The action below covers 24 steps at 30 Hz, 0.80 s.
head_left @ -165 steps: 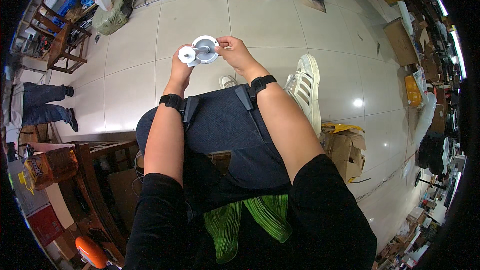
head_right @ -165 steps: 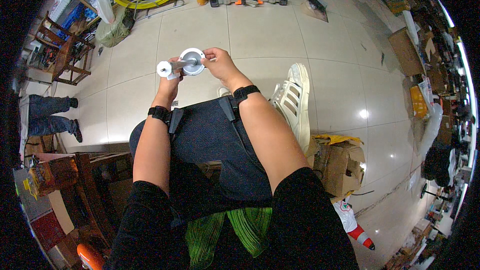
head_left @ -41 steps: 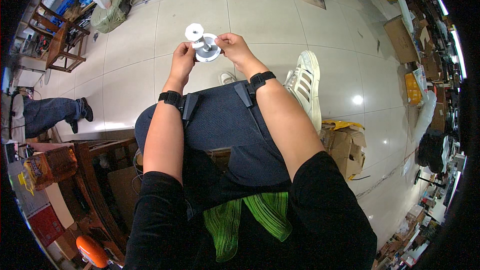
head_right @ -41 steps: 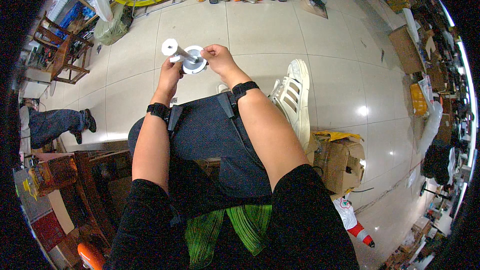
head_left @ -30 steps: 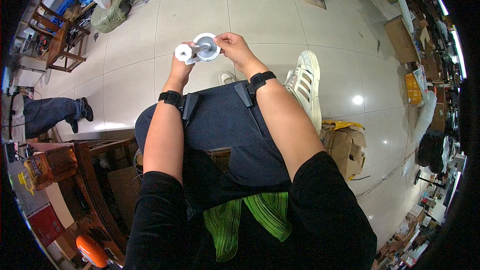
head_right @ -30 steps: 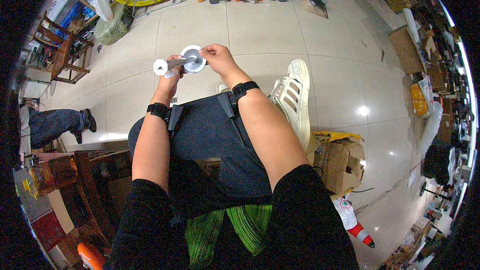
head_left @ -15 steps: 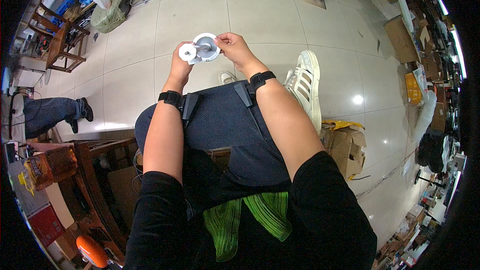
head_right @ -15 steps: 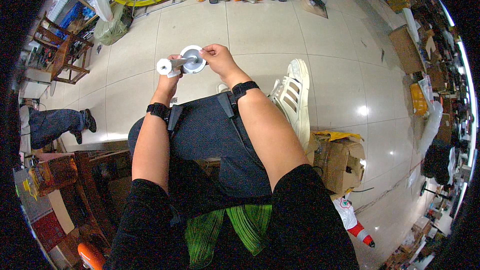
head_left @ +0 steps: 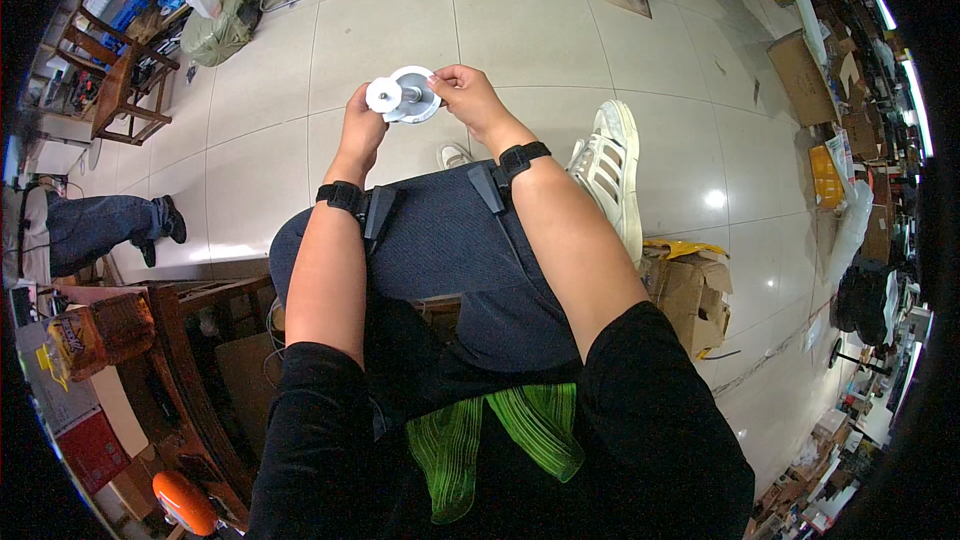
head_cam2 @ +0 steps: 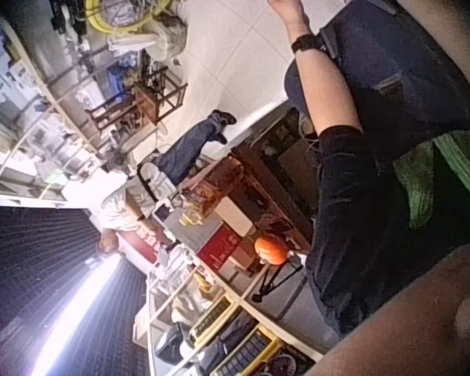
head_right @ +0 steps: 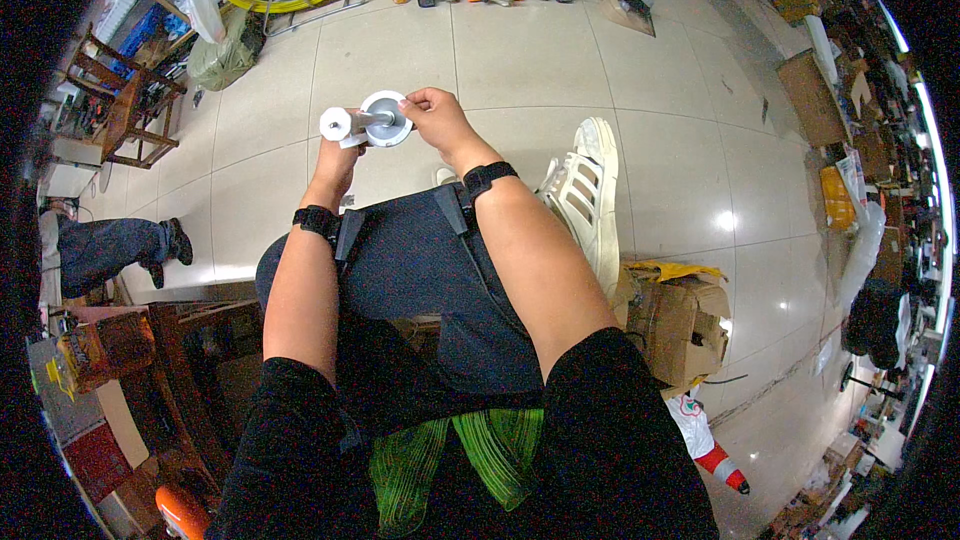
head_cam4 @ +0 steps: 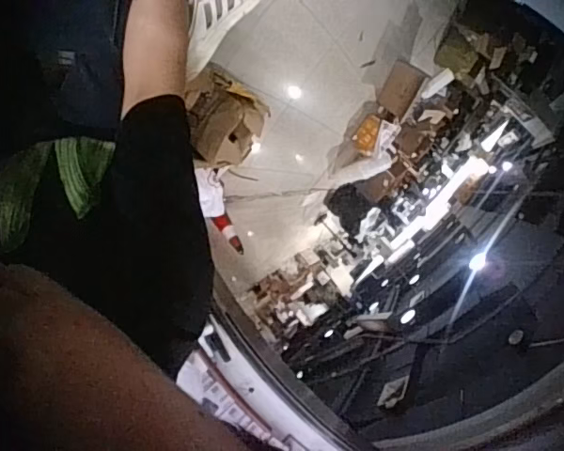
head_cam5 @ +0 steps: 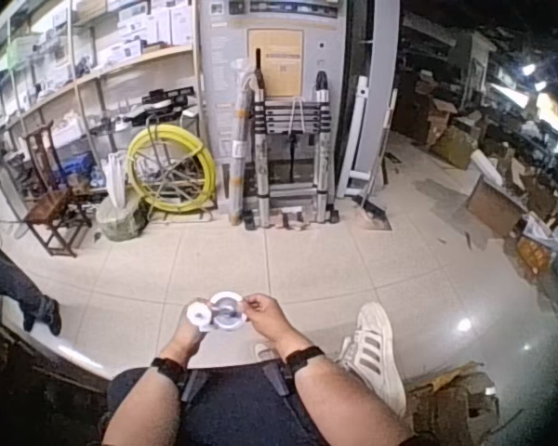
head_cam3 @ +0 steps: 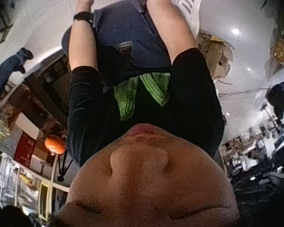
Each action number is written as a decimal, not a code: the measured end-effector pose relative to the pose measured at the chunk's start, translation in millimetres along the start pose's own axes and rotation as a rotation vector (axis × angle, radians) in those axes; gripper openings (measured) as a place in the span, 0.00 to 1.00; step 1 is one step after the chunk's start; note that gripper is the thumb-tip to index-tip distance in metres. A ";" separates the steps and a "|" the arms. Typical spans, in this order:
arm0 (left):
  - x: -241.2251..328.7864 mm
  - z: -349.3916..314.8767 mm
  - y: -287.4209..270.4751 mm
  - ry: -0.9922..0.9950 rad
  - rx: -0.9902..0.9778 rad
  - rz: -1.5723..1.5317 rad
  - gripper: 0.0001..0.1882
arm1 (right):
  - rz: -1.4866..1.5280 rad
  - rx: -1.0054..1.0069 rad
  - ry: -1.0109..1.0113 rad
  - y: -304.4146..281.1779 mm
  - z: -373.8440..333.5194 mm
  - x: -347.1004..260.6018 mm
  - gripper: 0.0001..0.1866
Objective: Assembling a vertical metal shaft with plastic base plates and spacers.
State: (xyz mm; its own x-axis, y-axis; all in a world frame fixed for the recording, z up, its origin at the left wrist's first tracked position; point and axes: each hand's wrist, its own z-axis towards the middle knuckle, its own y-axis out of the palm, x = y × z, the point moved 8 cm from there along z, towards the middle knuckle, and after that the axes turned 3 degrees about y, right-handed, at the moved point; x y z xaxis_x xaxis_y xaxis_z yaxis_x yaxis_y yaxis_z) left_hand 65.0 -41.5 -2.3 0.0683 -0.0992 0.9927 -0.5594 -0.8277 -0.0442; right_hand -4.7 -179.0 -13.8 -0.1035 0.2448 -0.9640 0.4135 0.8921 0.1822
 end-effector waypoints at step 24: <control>-7.2 4.2 -2.3 0.030 -0.037 -0.095 0.10 | -0.069 0.039 -0.004 -1.6 2.2 2.8 0.13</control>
State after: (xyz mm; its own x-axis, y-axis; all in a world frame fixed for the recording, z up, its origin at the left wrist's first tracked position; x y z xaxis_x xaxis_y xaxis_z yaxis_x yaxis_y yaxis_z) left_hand 69.2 -41.3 -9.9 0.0978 -0.0045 0.9952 -0.5816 -0.8117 0.0534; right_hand -3.6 -180.6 -17.2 -0.1294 0.1812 -0.9749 0.4400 0.8916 0.1073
